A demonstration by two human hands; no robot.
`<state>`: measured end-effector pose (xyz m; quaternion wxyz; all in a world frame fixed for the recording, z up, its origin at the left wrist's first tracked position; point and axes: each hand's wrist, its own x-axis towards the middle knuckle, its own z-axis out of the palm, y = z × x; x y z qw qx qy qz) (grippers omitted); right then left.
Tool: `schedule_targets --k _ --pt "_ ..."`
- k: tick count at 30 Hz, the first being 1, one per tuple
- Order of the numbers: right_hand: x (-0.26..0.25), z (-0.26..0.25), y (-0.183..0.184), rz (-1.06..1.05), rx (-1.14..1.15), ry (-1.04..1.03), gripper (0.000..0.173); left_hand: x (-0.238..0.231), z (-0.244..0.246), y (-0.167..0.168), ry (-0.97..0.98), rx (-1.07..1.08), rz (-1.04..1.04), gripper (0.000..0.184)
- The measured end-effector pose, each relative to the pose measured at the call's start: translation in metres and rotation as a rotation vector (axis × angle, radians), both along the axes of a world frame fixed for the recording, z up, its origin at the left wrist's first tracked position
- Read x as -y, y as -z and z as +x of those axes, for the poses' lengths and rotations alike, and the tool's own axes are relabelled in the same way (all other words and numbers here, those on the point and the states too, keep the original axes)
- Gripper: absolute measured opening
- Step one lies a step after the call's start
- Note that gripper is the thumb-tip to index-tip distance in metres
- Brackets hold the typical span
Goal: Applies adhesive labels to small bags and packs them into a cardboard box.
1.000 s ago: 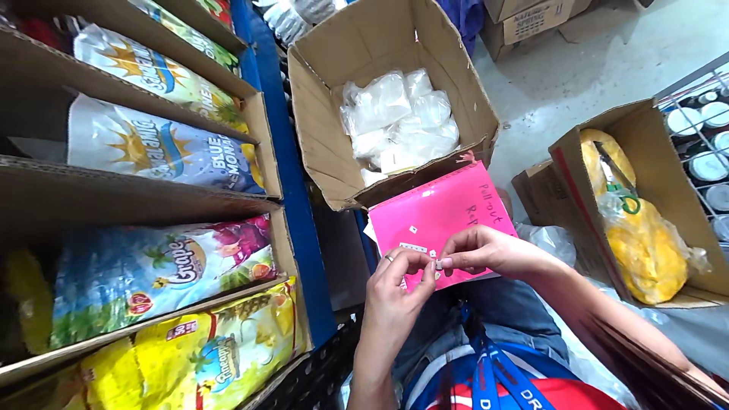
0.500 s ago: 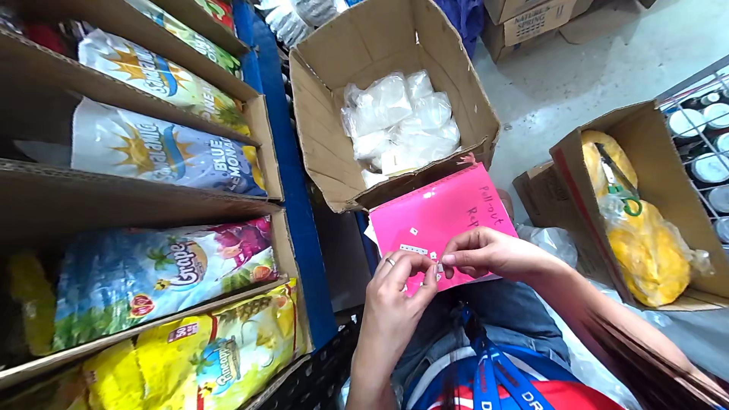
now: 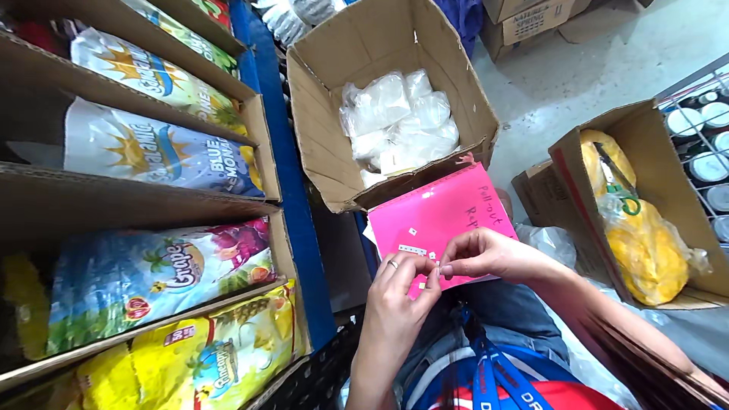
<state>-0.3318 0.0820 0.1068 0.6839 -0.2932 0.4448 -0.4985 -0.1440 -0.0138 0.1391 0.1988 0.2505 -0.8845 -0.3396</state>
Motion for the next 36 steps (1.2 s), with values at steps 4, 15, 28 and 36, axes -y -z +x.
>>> schedule_targets --k 4,15,28,36 --pt "-0.0005 0.0000 -0.0023 -0.002 -0.014 0.005 0.009 -0.0002 -0.0006 -0.0018 -0.001 0.008 -0.007 0.009" --pt "-0.0012 -0.0001 0.0009 0.000 0.007 0.003 0.010 -0.0004 -0.0011 -0.0004 0.016 0.008 0.020 0.009" --pt "-0.0047 -0.0049 0.0024 -0.009 0.041 -0.029 0.013 -0.0013 -0.0015 -0.0017 0.025 -0.004 0.068 0.010" --pt "-0.0056 -0.0062 0.0040 -0.012 0.064 -0.038 0.015 -0.0005 -0.0013 0.0000 0.036 -0.015 0.049 0.010"
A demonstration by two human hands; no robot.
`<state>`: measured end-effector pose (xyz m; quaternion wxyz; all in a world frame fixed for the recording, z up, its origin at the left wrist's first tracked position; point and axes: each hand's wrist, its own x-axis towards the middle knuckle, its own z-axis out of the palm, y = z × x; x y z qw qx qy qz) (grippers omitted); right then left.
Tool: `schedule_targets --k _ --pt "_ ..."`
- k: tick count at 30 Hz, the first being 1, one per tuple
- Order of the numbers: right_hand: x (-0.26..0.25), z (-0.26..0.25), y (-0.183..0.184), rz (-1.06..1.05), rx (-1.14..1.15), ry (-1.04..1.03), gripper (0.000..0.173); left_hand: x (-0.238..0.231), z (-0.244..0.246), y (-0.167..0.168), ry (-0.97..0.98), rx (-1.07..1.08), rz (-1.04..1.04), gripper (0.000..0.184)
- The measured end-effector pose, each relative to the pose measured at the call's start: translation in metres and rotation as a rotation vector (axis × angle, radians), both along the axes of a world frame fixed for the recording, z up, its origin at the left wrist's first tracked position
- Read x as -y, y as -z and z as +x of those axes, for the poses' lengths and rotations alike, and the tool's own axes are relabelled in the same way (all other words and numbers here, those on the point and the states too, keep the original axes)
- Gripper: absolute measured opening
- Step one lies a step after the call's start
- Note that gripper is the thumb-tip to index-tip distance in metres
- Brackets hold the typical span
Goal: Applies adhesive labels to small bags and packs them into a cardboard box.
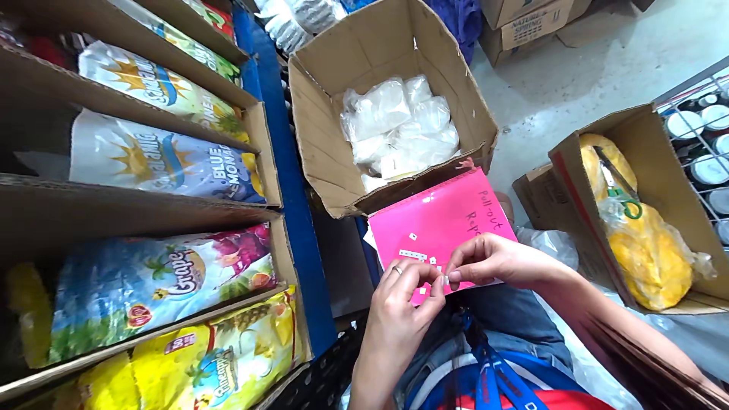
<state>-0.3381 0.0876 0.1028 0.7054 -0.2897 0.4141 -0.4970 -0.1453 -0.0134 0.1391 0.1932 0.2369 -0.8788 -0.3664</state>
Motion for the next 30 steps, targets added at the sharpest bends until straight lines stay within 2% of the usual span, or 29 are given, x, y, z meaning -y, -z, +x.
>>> schedule_targets --k 13,16,21,30 --pt "0.001 0.004 -0.008 0.027 -0.079 0.055 0.010 -0.003 -0.004 -0.004 -0.015 0.033 -0.063 0.010" --pt "0.000 0.008 -0.009 0.005 -0.136 0.090 0.008 -0.006 -0.009 -0.010 -0.042 0.053 -0.091 0.014" --pt "-0.001 0.017 -0.009 0.006 -0.300 0.175 0.004 -0.004 -0.004 0.002 -0.039 0.074 -0.190 0.009" --pt "-0.003 0.021 -0.011 0.007 -0.346 0.226 0.006 -0.001 -0.004 0.000 -0.052 0.082 -0.171 0.010"
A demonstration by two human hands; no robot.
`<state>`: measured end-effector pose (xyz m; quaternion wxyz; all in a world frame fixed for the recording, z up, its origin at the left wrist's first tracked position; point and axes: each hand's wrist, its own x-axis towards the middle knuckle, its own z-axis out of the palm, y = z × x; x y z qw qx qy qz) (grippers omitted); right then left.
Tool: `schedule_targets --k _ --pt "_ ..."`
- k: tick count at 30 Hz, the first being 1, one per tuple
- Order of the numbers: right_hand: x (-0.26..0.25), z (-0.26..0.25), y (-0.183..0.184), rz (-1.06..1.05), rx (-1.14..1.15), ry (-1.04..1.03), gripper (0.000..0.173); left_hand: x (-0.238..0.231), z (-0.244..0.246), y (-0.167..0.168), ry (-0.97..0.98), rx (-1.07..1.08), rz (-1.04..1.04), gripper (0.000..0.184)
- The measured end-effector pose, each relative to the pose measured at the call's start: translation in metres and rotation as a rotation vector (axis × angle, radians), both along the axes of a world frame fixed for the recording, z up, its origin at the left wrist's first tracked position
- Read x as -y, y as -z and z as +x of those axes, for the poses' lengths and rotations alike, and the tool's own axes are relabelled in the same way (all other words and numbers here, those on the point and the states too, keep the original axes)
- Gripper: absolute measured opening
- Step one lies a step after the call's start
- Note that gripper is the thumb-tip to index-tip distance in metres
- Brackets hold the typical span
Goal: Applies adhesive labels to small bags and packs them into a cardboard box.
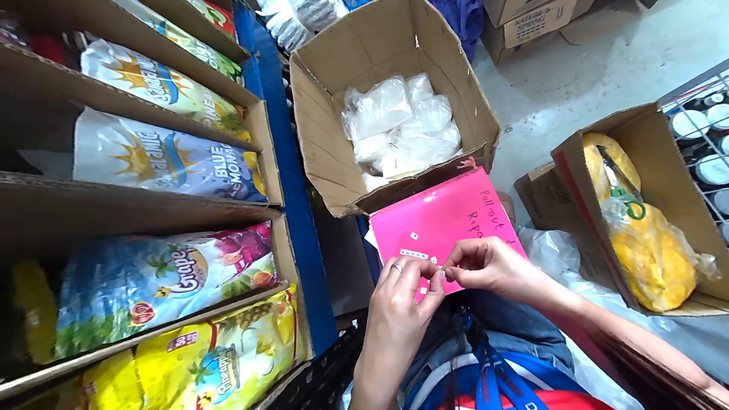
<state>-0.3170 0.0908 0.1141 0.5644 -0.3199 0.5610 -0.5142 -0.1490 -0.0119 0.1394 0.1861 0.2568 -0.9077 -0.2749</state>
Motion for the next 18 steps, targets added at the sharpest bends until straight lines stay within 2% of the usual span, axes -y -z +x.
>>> schedule_targets --k 6,11,14,18 --pt "-0.001 0.002 -0.001 -0.001 0.033 0.057 0.007 0.001 -0.003 0.002 -0.031 -0.042 0.053 0.011" --pt "0.001 0.004 -0.003 -0.024 0.015 0.151 0.006 0.001 -0.007 -0.002 -0.049 -0.110 0.013 0.017" --pt "0.001 0.009 -0.003 -0.081 -0.065 0.247 0.008 -0.002 -0.009 -0.008 -0.084 -0.172 -0.057 0.013" --pt "0.002 0.018 0.005 -0.271 -0.284 0.403 0.011 -0.009 -0.013 -0.008 -0.094 -0.166 -0.100 0.010"
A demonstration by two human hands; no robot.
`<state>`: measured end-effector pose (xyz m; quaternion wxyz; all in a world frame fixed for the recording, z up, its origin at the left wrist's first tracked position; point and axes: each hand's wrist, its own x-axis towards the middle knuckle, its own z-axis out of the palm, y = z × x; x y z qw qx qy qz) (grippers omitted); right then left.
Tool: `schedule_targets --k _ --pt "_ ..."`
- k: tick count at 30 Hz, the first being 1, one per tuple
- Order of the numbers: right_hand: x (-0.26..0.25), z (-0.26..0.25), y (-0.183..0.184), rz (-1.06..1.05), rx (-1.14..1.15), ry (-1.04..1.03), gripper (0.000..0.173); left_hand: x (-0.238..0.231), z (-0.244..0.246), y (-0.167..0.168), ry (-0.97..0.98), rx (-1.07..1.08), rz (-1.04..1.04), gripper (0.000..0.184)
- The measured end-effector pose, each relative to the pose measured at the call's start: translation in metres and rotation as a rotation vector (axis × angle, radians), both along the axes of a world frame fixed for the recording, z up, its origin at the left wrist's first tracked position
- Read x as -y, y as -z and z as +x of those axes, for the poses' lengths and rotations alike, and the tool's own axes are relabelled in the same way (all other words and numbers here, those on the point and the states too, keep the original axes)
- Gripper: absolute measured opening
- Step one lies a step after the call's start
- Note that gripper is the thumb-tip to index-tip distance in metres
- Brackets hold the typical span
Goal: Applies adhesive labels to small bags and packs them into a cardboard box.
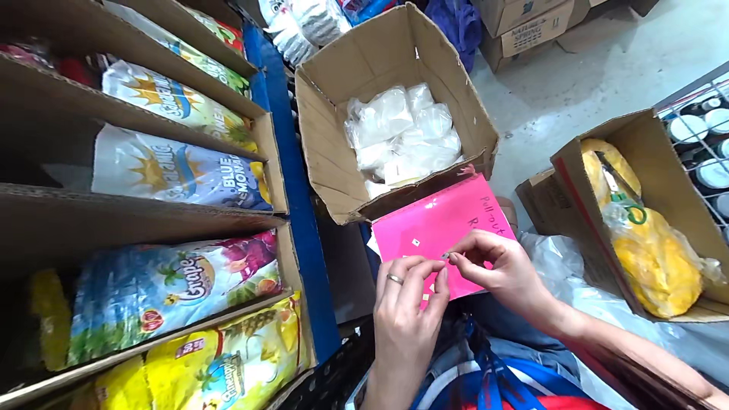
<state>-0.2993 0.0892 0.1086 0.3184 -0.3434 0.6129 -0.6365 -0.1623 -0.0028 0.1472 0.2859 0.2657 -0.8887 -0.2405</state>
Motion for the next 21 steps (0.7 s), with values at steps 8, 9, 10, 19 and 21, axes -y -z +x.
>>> schedule_targets --k 8,9,10,19,21 --pt "0.000 0.008 0.001 -0.130 -0.240 0.142 0.010 -0.008 -0.011 0.006 -0.054 -0.060 -0.025 0.010" --pt "0.000 0.008 0.000 -0.136 -0.261 0.152 0.010 -0.009 -0.012 0.006 -0.060 -0.067 -0.022 0.010" --pt "0.001 0.009 0.000 -0.140 -0.283 0.163 0.010 -0.009 -0.012 0.006 -0.063 -0.072 -0.018 0.010" --pt "0.001 0.009 -0.003 -0.163 -0.379 0.185 0.010 -0.005 -0.015 0.006 -0.049 -0.042 -0.133 0.010" --pt "0.000 0.007 -0.009 -0.134 -0.374 0.172 0.014 -0.001 -0.015 0.007 -0.020 -0.042 -0.162 0.011"
